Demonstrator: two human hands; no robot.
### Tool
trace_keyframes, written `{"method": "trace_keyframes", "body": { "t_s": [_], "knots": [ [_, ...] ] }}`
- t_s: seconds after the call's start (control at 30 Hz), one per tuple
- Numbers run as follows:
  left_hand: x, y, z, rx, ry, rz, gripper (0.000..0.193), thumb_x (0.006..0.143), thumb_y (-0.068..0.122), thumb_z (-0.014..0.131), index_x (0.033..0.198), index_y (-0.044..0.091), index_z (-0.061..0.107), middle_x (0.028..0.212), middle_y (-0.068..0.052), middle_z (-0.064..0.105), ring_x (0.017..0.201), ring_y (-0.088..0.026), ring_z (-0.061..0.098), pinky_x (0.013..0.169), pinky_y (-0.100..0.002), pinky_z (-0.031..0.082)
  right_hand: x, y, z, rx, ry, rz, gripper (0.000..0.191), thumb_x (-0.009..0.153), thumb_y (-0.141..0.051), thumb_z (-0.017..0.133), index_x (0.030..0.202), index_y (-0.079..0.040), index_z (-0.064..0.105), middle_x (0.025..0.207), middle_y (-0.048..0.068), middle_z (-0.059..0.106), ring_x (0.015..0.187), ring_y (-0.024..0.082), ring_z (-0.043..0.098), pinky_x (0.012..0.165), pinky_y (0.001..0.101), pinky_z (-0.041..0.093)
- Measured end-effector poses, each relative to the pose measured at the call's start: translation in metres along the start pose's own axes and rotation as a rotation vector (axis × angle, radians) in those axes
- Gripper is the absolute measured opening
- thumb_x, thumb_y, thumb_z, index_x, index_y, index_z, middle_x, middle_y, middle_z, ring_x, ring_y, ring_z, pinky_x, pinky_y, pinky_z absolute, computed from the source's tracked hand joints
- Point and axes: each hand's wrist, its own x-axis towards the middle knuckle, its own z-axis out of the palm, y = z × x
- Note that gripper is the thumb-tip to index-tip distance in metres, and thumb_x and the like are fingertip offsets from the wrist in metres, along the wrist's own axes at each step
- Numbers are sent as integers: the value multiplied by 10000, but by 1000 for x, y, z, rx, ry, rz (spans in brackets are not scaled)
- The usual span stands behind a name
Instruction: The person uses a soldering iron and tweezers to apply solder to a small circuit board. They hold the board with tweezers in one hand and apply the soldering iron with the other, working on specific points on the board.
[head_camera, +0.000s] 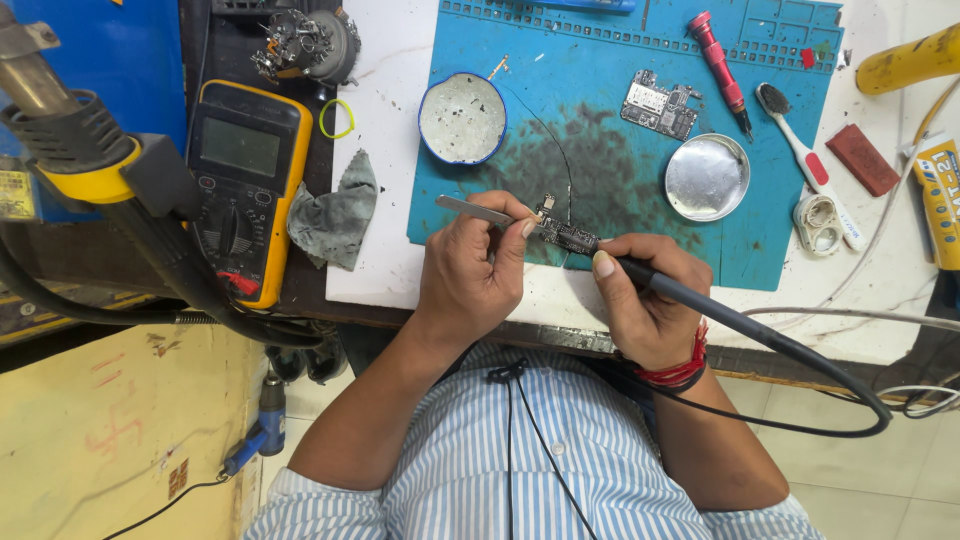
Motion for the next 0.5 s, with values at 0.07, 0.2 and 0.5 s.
{"method": "trace_keyframes", "body": {
  "t_s": [0.07,0.2,0.5],
  "knots": [
    [0,0,0,1,2,3,76,1045,71,655,1056,30,592,879,-37,683,608,-99,615,549,-272,473,0,0,0,2,-4,-7,84,970,-11,719,1042,16,684,824,44,672,666,74,564,615,229,426],
    [0,0,0,-2,0,10,75,1046,71,650,1052,31,587,896,-42,689,611,-97,617,551,-269,473,0,1,1,7,10,19,83,972,-6,718,1044,17,684,804,40,664,657,73,556,607,227,422],
    [-1,0,0,-7,0,2,70,1046,68,650,1055,29,593,888,-37,686,615,-91,613,551,-267,472,0,0,1,11,1,-7,87,975,-5,720,1049,18,680,837,51,676,672,75,566,618,228,431]
  ]
}}
